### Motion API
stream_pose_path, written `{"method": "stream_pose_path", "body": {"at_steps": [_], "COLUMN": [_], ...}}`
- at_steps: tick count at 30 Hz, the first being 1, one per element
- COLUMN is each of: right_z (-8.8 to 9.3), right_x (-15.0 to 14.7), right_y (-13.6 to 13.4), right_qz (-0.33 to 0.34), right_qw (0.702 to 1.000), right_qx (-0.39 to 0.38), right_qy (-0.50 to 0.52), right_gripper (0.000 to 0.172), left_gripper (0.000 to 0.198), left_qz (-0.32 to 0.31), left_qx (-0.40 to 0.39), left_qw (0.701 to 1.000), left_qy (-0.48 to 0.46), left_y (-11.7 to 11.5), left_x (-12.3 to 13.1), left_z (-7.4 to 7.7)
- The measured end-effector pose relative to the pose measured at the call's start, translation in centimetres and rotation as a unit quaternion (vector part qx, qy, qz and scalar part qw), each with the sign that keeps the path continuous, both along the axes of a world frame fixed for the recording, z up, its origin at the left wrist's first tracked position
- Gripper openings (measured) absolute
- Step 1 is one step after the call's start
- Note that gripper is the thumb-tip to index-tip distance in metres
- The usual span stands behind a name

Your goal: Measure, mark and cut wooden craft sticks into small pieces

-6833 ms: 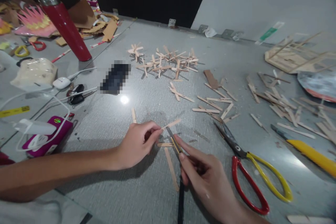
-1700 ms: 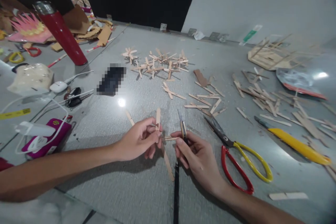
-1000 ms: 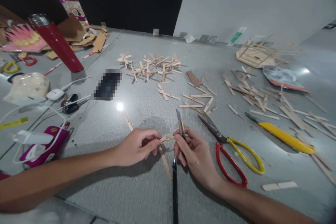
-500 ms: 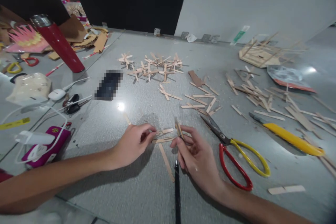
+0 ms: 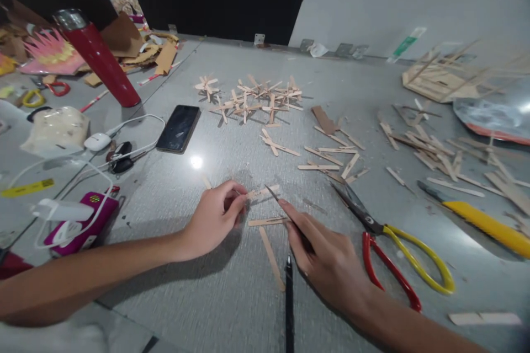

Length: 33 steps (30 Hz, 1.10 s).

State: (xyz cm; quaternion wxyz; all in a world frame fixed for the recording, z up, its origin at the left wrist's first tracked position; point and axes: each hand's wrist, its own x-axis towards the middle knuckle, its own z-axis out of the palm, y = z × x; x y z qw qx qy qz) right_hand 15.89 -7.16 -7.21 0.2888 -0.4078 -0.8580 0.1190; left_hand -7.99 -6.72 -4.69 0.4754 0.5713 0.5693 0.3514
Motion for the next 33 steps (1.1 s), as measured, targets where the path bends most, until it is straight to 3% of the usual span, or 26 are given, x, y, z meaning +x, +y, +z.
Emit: {"method": "stream_pose_path", "body": {"at_steps": [4,8,12,16,17,19,24,30,33], "right_z": [0.2,0.6,0.7,0.6,0.5,0.4,0.2,1.1,1.3], "right_x": [-0.2,-0.3,-0.3,-0.2,-0.2,-0.2,-0.2,-0.5,-0.9], "right_y": [-0.1,0.2,0.3,0.3,0.3,0.3,0.2,-0.1,-0.1], "right_qz": [-0.033,-0.055,-0.051,-0.088,-0.098,-0.093,0.002,0.054,0.048], "right_qw": [0.999,0.995,0.996,0.993,0.992,0.994,0.995,0.991,0.991], "right_qx": [-0.032,-0.070,-0.064,-0.062,-0.055,-0.019,0.085,0.046,0.023], "right_qy": [0.028,0.052,0.044,0.053,0.051,0.044,0.058,0.112,0.120], "right_gripper": [0.044,0.021,0.033,0.018,0.023,0.031,0.025,0.013,0.017], "left_gripper": [0.019,0.018,0.022,0.031,0.032,0.036,0.042,0.049,0.049], "left_qz": [-0.049,-0.105,-0.038,0.009,0.005,-0.019,-0.107,-0.211,-0.232], "left_qx": [0.003,0.008,-0.028,-0.038,-0.040,-0.050,-0.097,-0.130,-0.128], "left_qw": [0.999,0.994,0.993,0.987,0.986,0.982,0.966,0.947,0.946], "left_qy": [-0.004,-0.019,-0.105,-0.153,-0.162,-0.180,-0.213,-0.205,-0.187], "left_y": [-0.3,-0.5,-0.3,0.1,0.1,0.1,-0.3,-1.0,-1.2], "left_x": [0.1,0.2,0.0,-0.1,-0.1,-0.1,0.2,0.7,1.0], "left_z": [0.0,0.2,0.1,0.2,0.2,0.4,1.1,1.1,0.8]}}
